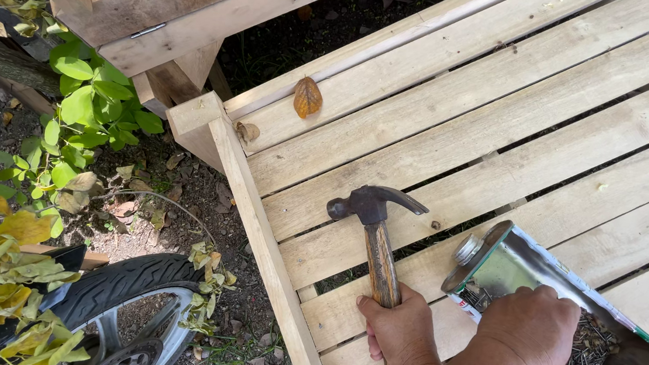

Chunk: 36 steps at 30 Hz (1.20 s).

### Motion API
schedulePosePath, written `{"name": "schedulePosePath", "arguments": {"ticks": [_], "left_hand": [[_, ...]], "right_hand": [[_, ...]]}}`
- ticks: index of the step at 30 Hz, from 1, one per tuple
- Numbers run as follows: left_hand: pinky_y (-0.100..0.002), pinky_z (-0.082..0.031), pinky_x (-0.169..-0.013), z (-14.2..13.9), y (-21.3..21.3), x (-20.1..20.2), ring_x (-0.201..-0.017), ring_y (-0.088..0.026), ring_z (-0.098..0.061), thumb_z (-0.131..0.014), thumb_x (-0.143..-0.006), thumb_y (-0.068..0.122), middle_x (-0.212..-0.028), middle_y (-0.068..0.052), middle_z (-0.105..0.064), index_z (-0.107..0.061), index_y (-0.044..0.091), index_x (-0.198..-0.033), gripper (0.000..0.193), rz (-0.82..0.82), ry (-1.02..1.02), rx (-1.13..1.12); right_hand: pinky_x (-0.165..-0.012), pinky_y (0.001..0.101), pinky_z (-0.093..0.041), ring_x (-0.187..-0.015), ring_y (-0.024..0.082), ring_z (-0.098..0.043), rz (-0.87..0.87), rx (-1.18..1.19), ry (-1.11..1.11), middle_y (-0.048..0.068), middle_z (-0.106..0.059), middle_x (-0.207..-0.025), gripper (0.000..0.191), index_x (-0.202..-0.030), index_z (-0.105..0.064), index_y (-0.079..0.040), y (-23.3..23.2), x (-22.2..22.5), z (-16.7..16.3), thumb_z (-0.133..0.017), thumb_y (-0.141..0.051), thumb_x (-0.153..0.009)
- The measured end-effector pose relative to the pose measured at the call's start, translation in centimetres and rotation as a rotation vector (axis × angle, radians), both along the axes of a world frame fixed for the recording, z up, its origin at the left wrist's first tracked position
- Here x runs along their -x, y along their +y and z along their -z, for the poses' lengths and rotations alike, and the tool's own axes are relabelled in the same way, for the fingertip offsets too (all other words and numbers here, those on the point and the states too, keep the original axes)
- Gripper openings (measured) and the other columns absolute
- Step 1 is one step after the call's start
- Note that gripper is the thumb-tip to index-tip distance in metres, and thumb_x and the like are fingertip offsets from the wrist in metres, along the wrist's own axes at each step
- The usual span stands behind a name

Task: The person repeatedly picks nails from a metal tin and hammers them into a wooden pallet surface. The person uses a claw hammer to drive each nail into the wood slats one at a time.

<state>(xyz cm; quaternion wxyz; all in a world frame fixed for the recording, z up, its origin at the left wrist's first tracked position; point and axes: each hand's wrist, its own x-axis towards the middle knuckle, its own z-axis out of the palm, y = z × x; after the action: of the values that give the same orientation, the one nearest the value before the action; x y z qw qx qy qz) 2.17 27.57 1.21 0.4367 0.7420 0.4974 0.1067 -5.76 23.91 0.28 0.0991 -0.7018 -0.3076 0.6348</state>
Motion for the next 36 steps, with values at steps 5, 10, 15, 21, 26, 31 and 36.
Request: {"name": "schedulePosePath", "arguments": {"ticks": [5, 10, 15, 21, 26, 31, 36], "left_hand": [[-0.044, -0.061, -0.082, -0.8, 0.1, 0.2, -0.104, -0.028, -0.067, -0.053, -0.100, 0.017, -0.114, -0.018, -0.065, -0.070, 0.000, -0.109, 0.026, -0.038, 0.081, -0.005], [-0.044, -0.060, -0.083, -1.2, 0.5, 0.6, -0.106, -0.029, -0.065, -0.054, -0.100, 0.019, -0.119, -0.020, -0.062, -0.068, -0.003, -0.112, 0.028, -0.038, 0.141, 0.043], [-0.046, -0.062, -0.082, -1.9, 0.6, 1.2, -0.102, -0.031, -0.071, -0.053, -0.100, 0.015, -0.110, -0.021, -0.066, -0.065, -0.001, -0.113, 0.025, -0.091, 0.058, 0.033], [-0.048, -0.060, -0.085, -1.4, -0.1, 0.8, -0.099, -0.033, -0.073, -0.050, -0.101, 0.013, -0.105, -0.022, -0.071, -0.066, 0.001, -0.113, 0.023, -0.080, -0.078, 0.012], [-0.044, -0.061, -0.086, 0.6, -0.2, -0.5, -0.101, -0.035, -0.071, -0.061, -0.092, 0.010, -0.111, -0.024, -0.065, -0.066, -0.005, -0.110, 0.024, -0.108, -0.123, 0.014], [-0.042, -0.060, -0.090, 0.5, -1.7, 1.3, -0.097, -0.029, -0.074, -0.061, -0.097, 0.013, -0.099, -0.014, -0.072, -0.073, 0.006, -0.105, 0.016, -0.044, -0.255, -0.114], [-0.030, -0.062, -0.081, -0.1, -1.9, 9.0, -0.091, -0.020, -0.067, -0.066, -0.101, 0.019, -0.104, -0.009, -0.066, -0.075, 0.014, -0.106, 0.011, -0.128, -0.425, -0.331]], "right_hand": [[-0.035, 0.0359, -0.039, -0.037, 0.017, -0.048, -0.004, 0.044, -0.007, 0.009, -0.055, -0.056, 0.019, -0.088, -0.060, 0.002, 0.1, -0.1, -0.1, -0.074, -0.010, -0.090], [-0.034, 0.0363, -0.038, -0.036, 0.017, -0.048, 0.004, 0.029, 0.006, 0.010, -0.055, -0.057, 0.019, -0.087, -0.060, 0.002, 0.1, 0.0, -0.1, -0.074, -0.010, -0.089], [-0.034, 0.0356, -0.040, -0.036, 0.017, -0.049, -0.008, 0.018, -0.020, 0.010, -0.056, -0.057, 0.019, -0.087, -0.060, 0.002, 0.1, -0.1, 0.1, -0.074, -0.011, -0.089], [-0.033, 0.0367, -0.040, -0.035, 0.018, -0.048, 0.012, -0.008, 0.000, 0.010, -0.055, -0.056, 0.020, -0.087, -0.060, 0.004, -0.1, -0.2, 0.4, -0.074, -0.010, -0.088], [-0.033, 0.0367, -0.040, -0.035, 0.018, -0.049, 0.030, -0.015, -0.004, 0.010, -0.056, -0.056, 0.019, -0.088, -0.062, 0.004, -0.4, -0.5, 1.1, -0.075, -0.010, -0.087], [-0.033, 0.0390, -0.037, -0.034, 0.021, -0.048, 0.089, 0.005, 0.008, 0.011, -0.055, -0.055, 0.020, -0.089, -0.062, 0.005, -0.9, -1.5, 3.7, -0.077, -0.009, -0.086], [-0.036, 0.0365, -0.041, -0.037, 0.018, -0.053, 0.049, -0.034, -0.032, 0.009, -0.059, -0.054, 0.017, -0.089, -0.068, 0.000, -1.6, -2.5, 6.9, -0.077, -0.014, -0.085]]}}
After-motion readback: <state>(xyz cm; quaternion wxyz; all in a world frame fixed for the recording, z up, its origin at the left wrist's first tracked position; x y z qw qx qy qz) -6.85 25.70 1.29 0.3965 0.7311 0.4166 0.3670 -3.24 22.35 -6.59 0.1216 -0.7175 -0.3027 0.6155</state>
